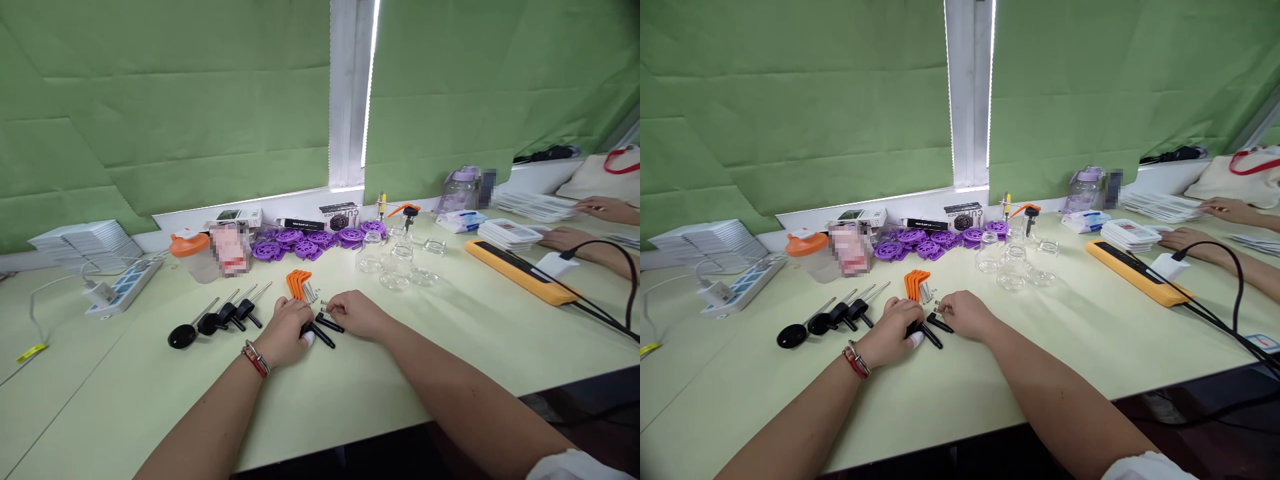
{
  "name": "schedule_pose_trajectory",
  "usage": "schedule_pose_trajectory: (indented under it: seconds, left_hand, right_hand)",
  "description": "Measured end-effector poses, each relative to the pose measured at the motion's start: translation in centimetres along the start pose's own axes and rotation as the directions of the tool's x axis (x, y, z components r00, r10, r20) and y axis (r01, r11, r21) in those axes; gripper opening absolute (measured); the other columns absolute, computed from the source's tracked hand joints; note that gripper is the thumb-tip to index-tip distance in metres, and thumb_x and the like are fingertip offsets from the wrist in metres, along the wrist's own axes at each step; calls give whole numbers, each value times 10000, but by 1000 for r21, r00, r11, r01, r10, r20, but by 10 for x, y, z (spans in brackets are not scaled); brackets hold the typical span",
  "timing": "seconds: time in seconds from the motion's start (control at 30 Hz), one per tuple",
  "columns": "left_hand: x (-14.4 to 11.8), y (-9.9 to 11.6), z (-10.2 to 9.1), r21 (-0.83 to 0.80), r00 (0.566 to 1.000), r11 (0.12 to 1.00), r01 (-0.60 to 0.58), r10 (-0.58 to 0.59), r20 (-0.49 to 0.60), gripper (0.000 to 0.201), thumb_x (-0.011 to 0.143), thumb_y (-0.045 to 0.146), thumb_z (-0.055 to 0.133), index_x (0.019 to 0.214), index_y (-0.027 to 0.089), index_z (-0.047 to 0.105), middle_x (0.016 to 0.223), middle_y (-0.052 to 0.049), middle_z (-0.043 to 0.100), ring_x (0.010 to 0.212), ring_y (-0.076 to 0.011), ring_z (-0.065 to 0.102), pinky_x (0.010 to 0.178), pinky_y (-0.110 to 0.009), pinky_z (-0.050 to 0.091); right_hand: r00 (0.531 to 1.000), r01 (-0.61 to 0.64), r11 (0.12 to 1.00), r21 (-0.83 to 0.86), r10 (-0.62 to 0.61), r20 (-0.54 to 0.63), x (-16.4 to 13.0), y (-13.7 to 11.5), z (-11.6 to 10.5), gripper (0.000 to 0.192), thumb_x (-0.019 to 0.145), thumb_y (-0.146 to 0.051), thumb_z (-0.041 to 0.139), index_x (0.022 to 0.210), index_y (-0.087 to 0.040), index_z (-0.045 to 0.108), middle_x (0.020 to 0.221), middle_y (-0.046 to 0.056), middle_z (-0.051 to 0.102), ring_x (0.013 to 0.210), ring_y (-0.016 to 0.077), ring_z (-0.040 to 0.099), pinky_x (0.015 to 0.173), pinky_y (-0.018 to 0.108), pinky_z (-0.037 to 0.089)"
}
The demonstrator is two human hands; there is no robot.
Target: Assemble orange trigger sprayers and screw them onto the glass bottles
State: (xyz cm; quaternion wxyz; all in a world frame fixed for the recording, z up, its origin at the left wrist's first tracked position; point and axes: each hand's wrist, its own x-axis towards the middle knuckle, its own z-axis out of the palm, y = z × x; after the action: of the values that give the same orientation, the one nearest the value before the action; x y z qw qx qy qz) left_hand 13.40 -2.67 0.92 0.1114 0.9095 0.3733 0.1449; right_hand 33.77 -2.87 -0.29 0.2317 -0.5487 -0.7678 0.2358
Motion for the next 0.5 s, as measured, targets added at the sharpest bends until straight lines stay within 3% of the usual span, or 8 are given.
schedule_pose_trajectory:
  seconds: [0.2, 0.5]
  left_hand:
    - [-2, 1, -2, -8, 1000, 1000, 6, -6, -4, 134, 671, 169, 534, 798, 210, 519, 818, -16, 585, 815, -205, 516, 839, -390, 306]
    - [-1, 0, -3, -9, 999, 1000, 21, -22, -40, 127, 667, 186, 543, 789, 212, 520, 801, -12, 600, 808, -206, 522, 836, -393, 316]
  right_hand:
    - [999, 42, 999, -1, -42, 2, 4, 3, 6, 209, 741, -180, 560, 850, -224, 733, 718, 3, 655, 594, 122, 523, 555, 229, 357]
    - [997, 72, 996, -58, -71, 14, 6, 4, 5, 148, 738, -202, 578, 763, -210, 723, 707, 10, 652, 603, 126, 522, 549, 226, 349]
